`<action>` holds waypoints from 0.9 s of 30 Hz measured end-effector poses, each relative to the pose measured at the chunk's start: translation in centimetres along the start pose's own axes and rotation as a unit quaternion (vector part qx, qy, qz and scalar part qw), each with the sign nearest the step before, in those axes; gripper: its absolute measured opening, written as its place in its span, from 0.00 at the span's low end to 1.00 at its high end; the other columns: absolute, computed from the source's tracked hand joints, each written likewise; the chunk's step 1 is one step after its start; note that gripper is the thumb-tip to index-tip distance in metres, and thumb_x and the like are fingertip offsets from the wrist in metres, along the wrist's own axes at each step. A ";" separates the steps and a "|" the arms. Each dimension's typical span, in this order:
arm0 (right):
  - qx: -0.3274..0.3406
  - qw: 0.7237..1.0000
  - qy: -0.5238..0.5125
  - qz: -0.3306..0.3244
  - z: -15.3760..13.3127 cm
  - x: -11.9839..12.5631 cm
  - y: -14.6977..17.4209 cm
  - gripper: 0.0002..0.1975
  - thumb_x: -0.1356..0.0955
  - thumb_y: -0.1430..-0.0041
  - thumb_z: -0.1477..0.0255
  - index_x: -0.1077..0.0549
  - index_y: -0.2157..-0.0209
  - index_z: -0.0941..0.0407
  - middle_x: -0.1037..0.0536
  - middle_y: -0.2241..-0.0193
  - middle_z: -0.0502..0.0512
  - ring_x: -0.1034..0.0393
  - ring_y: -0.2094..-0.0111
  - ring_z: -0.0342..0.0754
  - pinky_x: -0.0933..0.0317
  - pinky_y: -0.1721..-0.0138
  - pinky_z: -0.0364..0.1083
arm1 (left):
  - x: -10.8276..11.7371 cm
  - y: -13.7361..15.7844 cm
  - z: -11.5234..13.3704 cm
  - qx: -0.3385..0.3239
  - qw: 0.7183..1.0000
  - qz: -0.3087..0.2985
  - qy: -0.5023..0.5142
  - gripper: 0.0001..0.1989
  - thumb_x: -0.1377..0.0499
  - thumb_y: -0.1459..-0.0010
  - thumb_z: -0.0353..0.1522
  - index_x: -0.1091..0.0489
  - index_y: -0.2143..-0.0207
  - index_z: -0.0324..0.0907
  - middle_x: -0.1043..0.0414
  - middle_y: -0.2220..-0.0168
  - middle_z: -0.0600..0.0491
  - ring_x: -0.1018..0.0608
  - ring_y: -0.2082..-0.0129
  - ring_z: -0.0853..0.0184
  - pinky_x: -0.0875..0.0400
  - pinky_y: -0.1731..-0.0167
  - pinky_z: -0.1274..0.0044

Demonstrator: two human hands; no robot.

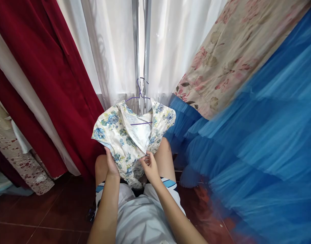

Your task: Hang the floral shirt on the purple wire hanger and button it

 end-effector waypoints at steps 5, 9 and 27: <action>0.037 0.998 0.038 -0.025 -0.8 0.7 0.1 0.12 0.33 0.42 0.62 0.32 0.73 0.55 0.33 0.76 0.50 0.40 0.74 0.45 0.46 0.74 0.43 | 0.6 0.2 0.5 0.024 0.994 -0.061 -0.091 0.38 0.36 0.55 0.57 0.28 0.49 0.42 0.23 0.53 0.45 0.26 0.45 0.47 0.29 0.48 0.64; 0.038 0.999 0.021 0.001 -0.8 1.9 1.0 0.12 0.34 0.41 0.64 0.35 0.74 0.55 0.40 0.79 0.46 0.46 0.76 0.43 0.49 0.74 0.42 | 1.1 -0.8 0.7 0.043 0.975 -0.064 -0.208 0.28 0.31 0.51 0.38 0.30 0.49 0.40 0.24 0.54 0.45 0.24 0.48 0.54 0.31 0.46 0.65; 0.060 0.977 0.167 -0.117 -3.7 3.9 3.5 0.07 0.33 0.44 0.72 0.33 0.75 0.56 0.32 0.77 0.49 0.39 0.75 0.44 0.45 0.72 0.43 | -5.1 5.3 -2.4 -0.028 0.756 -0.327 -0.566 0.19 0.47 0.42 0.27 0.26 0.51 0.47 0.29 0.74 0.56 0.29 0.74 0.68 0.36 0.70 0.79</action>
Point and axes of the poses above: each hand's wrist, its own y-axis away from the middle knuckle, its own x-axis out of the back of the hand, z = x × y, the point moved 5 cm from there along -y, towards the middle knuckle
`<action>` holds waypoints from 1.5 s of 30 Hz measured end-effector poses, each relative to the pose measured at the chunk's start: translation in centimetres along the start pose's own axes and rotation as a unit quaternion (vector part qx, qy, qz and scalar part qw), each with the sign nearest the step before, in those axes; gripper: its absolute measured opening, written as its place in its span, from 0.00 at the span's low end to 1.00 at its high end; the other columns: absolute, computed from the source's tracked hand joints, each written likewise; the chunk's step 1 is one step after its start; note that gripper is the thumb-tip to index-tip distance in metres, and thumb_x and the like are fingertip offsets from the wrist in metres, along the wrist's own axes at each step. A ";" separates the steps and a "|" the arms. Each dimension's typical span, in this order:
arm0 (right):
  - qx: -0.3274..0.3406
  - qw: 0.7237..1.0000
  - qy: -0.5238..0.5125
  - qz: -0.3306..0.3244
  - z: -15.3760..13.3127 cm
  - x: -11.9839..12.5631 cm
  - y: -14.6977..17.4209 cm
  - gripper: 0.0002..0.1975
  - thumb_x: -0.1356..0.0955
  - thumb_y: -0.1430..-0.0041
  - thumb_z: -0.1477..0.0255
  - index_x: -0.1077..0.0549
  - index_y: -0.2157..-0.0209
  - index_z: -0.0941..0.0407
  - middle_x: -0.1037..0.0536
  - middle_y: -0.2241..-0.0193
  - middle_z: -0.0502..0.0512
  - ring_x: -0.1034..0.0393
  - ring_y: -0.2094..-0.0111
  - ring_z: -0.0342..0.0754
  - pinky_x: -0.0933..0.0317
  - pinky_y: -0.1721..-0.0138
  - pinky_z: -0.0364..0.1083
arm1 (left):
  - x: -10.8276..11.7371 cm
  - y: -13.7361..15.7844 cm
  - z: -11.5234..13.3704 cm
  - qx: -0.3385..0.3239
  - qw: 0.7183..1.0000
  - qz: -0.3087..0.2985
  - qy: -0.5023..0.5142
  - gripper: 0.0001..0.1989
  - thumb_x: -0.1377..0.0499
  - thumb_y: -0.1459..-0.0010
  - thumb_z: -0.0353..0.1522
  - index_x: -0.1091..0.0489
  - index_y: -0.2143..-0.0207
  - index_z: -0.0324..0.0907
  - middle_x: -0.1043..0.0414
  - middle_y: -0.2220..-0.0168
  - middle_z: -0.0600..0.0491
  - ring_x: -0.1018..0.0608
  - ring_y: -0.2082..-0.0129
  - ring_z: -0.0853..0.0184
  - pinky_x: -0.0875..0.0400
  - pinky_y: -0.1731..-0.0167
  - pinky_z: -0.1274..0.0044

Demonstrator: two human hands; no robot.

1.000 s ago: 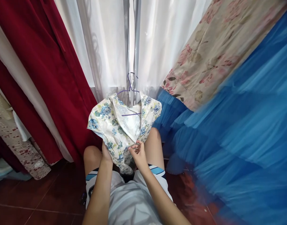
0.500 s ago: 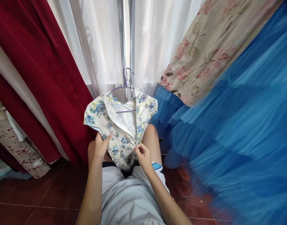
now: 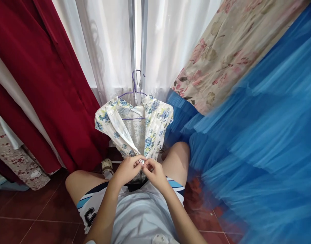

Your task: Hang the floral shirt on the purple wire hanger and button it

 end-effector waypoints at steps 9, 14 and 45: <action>-0.003 1.000 0.000 -0.002 -0.6 0.2 0.0 0.08 0.34 0.43 0.72 0.32 0.76 0.56 0.31 0.77 0.49 0.40 0.75 0.43 0.46 0.73 0.43 | -0.3 0.1 -0.9 0.014 0.996 0.078 -0.047 0.18 0.46 0.43 0.28 0.30 0.50 0.46 0.32 0.71 0.56 0.30 0.71 0.67 0.36 0.67 0.78; -0.006 1.000 0.002 -0.008 -0.5 -0.5 0.2 0.07 0.33 0.44 0.73 0.31 0.76 0.56 0.30 0.76 0.50 0.39 0.75 0.44 0.45 0.73 0.43 | -0.5 0.1 -1.8 0.027 0.991 0.103 -0.077 0.11 0.44 0.43 0.30 0.29 0.57 0.44 0.30 0.67 0.53 0.28 0.68 0.66 0.36 0.65 0.76; -0.018 0.994 -0.083 -0.071 0.0 1.1 0.1 0.12 0.31 0.42 0.63 0.32 0.74 0.55 0.31 0.76 0.49 0.38 0.73 0.45 0.42 0.70 0.44 | -1.3 1.0 -0.9 -0.090 0.966 0.240 0.023 0.08 0.41 0.38 0.35 0.24 0.66 0.43 0.32 0.71 0.52 0.32 0.75 0.69 0.37 0.72 0.77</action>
Point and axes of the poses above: each hand's wrist, its own y-axis away from the middle knuckle, its own x-axis out of the back of the hand, z = x × y, the point moved 5 cm from there along -y, towards the middle knuckle
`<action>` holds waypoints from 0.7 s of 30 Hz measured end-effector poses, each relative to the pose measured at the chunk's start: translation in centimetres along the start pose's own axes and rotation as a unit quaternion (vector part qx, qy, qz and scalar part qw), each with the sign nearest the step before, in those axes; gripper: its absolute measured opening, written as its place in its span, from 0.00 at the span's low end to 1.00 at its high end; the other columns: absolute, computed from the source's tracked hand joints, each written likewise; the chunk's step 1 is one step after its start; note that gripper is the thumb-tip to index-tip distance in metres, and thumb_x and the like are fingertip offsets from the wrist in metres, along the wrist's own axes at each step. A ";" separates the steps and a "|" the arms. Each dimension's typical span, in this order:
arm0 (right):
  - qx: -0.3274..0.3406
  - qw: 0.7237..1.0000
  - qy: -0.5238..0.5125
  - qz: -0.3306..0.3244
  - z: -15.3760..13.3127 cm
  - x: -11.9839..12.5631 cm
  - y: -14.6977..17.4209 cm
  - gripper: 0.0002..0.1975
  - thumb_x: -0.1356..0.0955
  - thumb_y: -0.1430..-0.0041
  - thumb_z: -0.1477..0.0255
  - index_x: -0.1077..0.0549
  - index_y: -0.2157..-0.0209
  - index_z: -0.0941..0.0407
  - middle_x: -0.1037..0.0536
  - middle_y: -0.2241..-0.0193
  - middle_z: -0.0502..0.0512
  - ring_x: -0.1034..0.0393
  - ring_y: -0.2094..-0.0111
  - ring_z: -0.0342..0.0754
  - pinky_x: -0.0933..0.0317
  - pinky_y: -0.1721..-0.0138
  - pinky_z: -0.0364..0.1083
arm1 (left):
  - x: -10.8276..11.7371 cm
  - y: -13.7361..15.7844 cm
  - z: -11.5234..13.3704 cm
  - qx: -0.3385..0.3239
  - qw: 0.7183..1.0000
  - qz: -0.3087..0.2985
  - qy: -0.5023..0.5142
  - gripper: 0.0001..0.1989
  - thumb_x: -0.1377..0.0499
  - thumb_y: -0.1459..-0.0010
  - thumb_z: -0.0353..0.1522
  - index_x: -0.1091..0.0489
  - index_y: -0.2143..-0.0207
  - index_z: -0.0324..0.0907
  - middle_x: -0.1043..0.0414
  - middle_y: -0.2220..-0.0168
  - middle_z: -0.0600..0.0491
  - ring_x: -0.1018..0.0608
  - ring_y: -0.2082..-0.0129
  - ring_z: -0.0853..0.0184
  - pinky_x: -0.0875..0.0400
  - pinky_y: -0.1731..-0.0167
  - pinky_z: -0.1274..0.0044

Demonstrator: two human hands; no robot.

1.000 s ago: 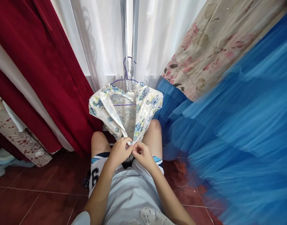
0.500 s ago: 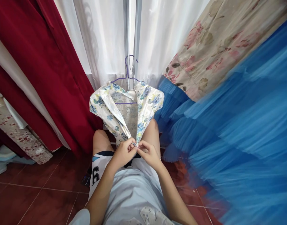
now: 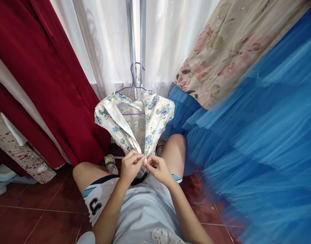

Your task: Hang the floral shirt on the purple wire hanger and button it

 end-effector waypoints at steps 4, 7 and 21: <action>0.002 1.000 -0.018 -0.020 -0.4 -0.1 0.0 0.13 0.30 0.42 0.63 0.33 0.74 0.55 0.32 0.76 0.49 0.40 0.73 0.44 0.44 0.70 0.43 | 1.0 -0.4 0.1 -0.033 0.996 0.084 0.011 0.04 0.38 0.41 0.33 0.23 0.67 0.43 0.31 0.71 0.53 0.31 0.74 0.70 0.35 0.73 0.77; 0.001 0.998 -0.037 -0.043 -0.3 -0.4 0.0 0.14 0.30 0.42 0.61 0.33 0.74 0.55 0.33 0.76 0.49 0.40 0.73 0.44 0.44 0.69 0.43 | 2.5 -3.0 0.7 -0.054 0.989 0.138 -0.009 0.03 0.37 0.42 0.33 0.23 0.68 0.44 0.32 0.72 0.54 0.30 0.72 0.69 0.33 0.69 0.76; 0.005 0.997 -0.069 -0.036 0.7 1.3 -0.4 0.16 0.28 0.44 0.61 0.35 0.73 0.56 0.35 0.76 0.47 0.43 0.73 0.43 0.47 0.69 0.42 | 8.5 -25.2 5.4 -0.210 0.942 0.257 -0.048 0.09 0.37 0.42 0.36 0.30 0.70 0.40 0.30 0.54 0.46 0.26 0.50 0.62 0.28 0.58 0.76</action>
Point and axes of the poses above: each hand's wrist, its own y-axis away from the middle knuckle, its own x-axis out of the back of the hand, z = x × y, the point moved 5 cm from there along -y, towards the middle knuckle
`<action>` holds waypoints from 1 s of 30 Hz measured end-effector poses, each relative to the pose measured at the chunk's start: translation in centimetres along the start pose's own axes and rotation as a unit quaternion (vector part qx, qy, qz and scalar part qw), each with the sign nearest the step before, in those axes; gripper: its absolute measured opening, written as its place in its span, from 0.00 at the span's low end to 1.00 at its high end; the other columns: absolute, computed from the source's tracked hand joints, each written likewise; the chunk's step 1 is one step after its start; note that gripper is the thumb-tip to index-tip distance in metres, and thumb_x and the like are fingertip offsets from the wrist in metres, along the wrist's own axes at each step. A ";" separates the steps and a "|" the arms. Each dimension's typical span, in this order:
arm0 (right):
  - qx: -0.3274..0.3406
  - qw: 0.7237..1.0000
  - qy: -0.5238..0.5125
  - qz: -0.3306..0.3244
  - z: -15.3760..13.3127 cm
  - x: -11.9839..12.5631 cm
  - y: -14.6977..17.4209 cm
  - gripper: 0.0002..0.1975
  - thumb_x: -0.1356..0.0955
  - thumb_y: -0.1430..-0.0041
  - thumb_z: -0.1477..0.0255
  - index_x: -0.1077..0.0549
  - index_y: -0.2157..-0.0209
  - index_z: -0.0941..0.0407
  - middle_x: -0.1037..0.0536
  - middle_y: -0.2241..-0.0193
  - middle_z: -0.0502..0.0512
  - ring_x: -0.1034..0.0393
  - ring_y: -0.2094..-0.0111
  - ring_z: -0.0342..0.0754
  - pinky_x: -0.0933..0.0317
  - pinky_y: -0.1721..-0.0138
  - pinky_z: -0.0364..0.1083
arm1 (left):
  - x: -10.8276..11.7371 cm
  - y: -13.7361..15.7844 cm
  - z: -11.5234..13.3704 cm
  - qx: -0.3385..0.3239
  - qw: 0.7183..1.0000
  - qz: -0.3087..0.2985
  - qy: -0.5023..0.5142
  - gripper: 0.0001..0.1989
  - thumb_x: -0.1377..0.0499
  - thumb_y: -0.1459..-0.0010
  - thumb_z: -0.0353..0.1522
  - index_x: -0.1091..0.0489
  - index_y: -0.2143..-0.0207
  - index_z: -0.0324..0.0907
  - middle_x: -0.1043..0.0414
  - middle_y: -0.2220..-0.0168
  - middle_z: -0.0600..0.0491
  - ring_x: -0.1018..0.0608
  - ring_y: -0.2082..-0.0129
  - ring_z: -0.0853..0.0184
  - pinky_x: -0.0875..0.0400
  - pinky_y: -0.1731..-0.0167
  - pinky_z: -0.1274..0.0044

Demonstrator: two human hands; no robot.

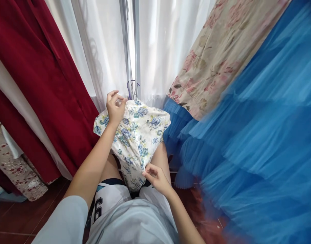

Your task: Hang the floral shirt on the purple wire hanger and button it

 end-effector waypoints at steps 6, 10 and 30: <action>-0.045 0.993 0.054 0.092 4.1 2.2 -0.7 0.18 0.30 0.44 0.56 0.33 0.72 0.57 0.33 0.76 0.49 0.39 0.74 0.45 0.46 0.72 0.43 | -0.2 2.2 0.2 0.015 0.993 -0.115 0.031 0.06 0.41 0.39 0.36 0.31 0.66 0.42 0.27 0.70 0.55 0.22 0.65 0.69 0.29 0.62 0.80; -0.028 0.985 0.055 0.163 2.6 3.0 -2.9 0.20 0.31 0.44 0.53 0.29 0.66 0.57 0.27 0.72 0.54 0.34 0.72 0.48 0.41 0.70 0.45 | 0.3 3.4 2.3 -0.025 0.983 -0.182 0.013 0.05 0.40 0.40 0.35 0.29 0.66 0.43 0.25 0.67 0.55 0.22 0.65 0.68 0.29 0.61 0.79; 0.175 0.939 0.249 0.159 -15.6 1.3 -16.2 0.13 0.38 0.35 0.60 0.36 0.68 0.54 0.26 0.75 0.49 0.33 0.73 0.46 0.45 0.71 0.44 | 2.0 4.1 4.4 -0.079 0.952 -0.293 -0.044 0.10 0.48 0.36 0.28 0.34 0.53 0.45 0.25 0.57 0.51 0.23 0.55 0.62 0.31 0.53 0.70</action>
Point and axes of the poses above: each hand's wrist, its own y-axis away from the middle knuckle, its own x-axis out of the back of the hand, z = x × y, the point moved 5 cm from there along -y, towards the middle knuckle
